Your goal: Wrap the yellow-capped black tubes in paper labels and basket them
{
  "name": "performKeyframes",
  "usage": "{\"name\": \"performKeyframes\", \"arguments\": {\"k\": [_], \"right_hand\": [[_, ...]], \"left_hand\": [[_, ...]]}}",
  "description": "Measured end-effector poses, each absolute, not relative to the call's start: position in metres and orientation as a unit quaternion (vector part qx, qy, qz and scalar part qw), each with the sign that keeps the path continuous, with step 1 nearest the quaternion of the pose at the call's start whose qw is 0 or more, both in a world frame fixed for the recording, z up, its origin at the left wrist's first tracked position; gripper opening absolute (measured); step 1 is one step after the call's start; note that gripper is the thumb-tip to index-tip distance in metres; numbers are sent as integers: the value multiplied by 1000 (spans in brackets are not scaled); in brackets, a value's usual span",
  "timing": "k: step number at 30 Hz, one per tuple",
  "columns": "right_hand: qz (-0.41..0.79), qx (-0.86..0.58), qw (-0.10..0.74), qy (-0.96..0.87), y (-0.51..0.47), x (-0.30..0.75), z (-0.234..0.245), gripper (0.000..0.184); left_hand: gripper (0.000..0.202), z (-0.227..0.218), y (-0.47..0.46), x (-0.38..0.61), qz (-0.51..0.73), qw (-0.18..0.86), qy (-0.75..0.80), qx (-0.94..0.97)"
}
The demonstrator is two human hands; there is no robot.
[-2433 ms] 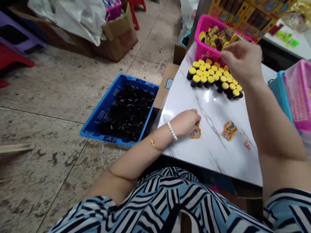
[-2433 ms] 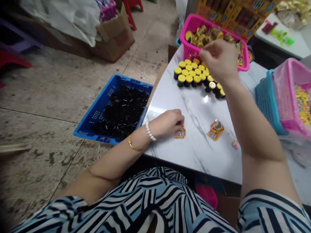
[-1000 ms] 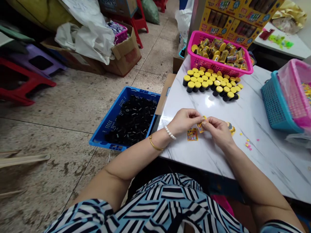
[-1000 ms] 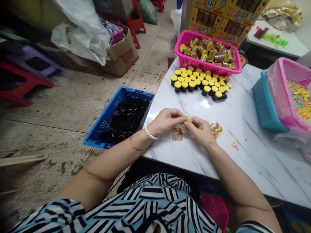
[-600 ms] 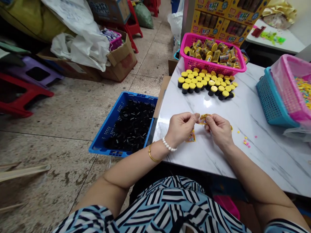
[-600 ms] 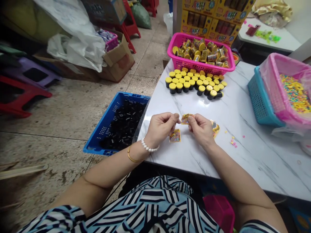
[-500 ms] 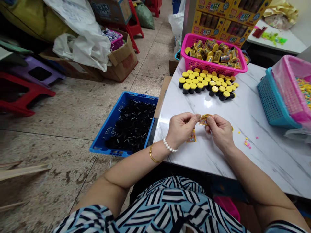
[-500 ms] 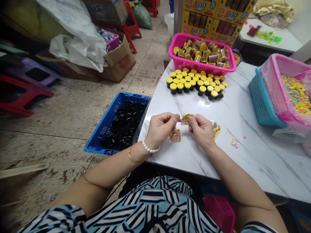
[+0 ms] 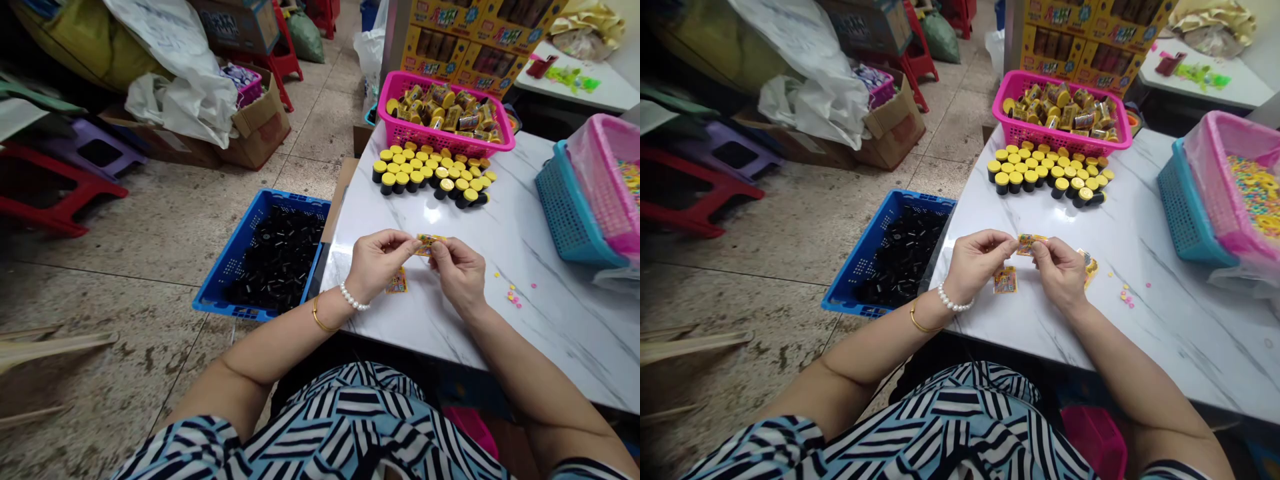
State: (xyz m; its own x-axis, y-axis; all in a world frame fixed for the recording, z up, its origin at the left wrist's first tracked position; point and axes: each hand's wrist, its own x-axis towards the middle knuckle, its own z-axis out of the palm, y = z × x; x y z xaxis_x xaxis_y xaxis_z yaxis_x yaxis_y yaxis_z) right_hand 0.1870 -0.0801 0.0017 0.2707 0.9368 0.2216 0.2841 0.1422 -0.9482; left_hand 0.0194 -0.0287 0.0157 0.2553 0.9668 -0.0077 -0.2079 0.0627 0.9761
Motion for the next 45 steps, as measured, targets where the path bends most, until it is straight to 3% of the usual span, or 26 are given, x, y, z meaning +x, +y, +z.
{"name": "performKeyframes", "arguments": {"k": [16,30,38,45], "right_hand": [[235,-568,517,-596,-78,186,-2,28],[248,-585,539,-553,-80,189,-5,34],[215,-583,534,-574,-79,188,-5,30],[205,-574,523,-595,-78,186,-6,30]], "left_hand": [[19,9,-28,18,492,556,376,554],[34,11,-29,20,440,627,404,500],[23,9,-31,18,507,559,378,536],[24,11,-28,18,490,578,372,536]]}}
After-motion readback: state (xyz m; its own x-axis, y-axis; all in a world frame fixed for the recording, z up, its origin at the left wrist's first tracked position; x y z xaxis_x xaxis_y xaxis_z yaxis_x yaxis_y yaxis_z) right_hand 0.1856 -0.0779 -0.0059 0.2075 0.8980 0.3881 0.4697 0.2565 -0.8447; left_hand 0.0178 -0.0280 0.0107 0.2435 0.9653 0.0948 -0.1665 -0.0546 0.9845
